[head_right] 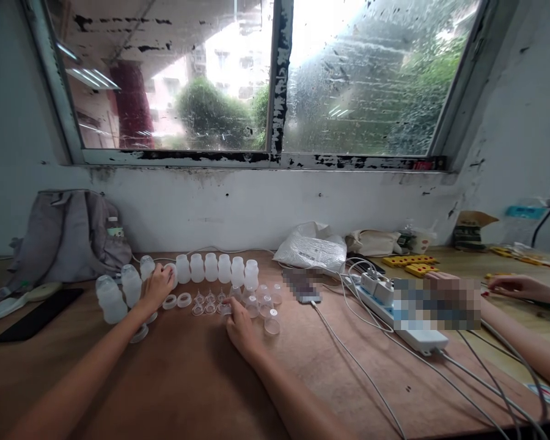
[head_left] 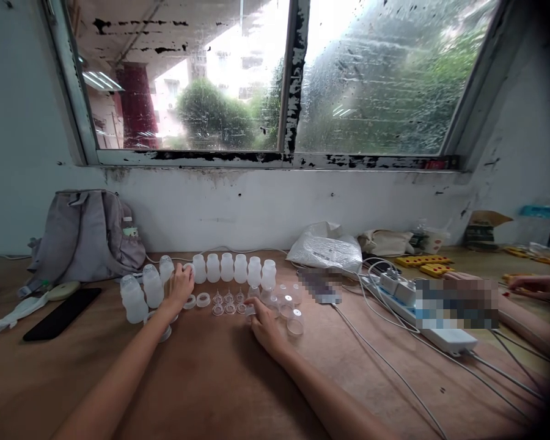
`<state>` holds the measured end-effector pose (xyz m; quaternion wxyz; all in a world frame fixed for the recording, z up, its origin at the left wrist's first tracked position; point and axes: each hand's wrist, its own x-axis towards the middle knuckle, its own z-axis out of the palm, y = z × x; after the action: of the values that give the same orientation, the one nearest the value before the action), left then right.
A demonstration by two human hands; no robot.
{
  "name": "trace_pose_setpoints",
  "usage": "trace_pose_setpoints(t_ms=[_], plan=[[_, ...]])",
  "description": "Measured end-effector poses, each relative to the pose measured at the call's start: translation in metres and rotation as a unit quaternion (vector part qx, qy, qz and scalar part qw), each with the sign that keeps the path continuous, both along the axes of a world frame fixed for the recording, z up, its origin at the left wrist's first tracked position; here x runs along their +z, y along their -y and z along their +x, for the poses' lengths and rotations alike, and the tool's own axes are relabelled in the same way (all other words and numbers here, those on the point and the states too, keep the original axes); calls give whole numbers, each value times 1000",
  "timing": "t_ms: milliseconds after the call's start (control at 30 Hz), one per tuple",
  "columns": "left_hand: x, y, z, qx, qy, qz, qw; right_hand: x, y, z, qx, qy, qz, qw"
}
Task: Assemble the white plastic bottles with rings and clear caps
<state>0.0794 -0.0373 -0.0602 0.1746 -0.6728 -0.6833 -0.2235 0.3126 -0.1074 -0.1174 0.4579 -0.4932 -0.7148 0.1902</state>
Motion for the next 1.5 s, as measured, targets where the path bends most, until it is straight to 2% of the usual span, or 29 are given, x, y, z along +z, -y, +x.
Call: trace_pose_setpoints(t_ms=[133, 233, 300, 400, 500, 600, 733, 833, 967, 1033, 1133, 1267, 1333, 1500], plan=[[9, 24, 10, -96, 25, 171, 980, -3, -1, -1, -8, -30, -15, 999], [15, 48, 25, -193, 91, 232, 949, -4, -2, -3, 1, -83, -56, 995], [13, 64, 37, -238, 156, 212, 935, -2, -1, -5, 23, -140, -106, 984], [2, 82, 49, -294, 215, 175, 915, 6, 2, -7, 76, -254, -184, 946], [-13, 89, 51, -346, 206, 139, 905, 14, 6, -7, 94, -339, -227, 908], [-25, 89, 50, -379, 191, 115, 898, 18, 8, -6, 73, -358, -247, 897], [-35, 86, 52, -408, 232, 95, 878, 15, 3, -5, 59, -339, -193, 919], [-43, 84, 58, -397, 343, 72, 848, 13, -1, -3, 63, -348, -129, 926], [-54, 77, 63, -366, 462, -5, 808, 11, -5, 0, 55, -368, -97, 923], [-57, 75, 63, -357, 458, -33, 813, 11, -6, 2, 56, -374, -93, 921], [-56, 74, 61, -340, 406, -38, 847, 12, -8, 3, 66, -379, -94, 918], [-50, 76, 56, -319, 269, 37, 908, 16, -4, 2, 87, -382, -81, 917], [-48, 76, 52, -310, 189, 63, 929, 18, -1, 1, 98, -377, -78, 918], [-50, 71, 44, -285, 92, 92, 950, 22, 4, -4, 109, -336, -75, 933]])
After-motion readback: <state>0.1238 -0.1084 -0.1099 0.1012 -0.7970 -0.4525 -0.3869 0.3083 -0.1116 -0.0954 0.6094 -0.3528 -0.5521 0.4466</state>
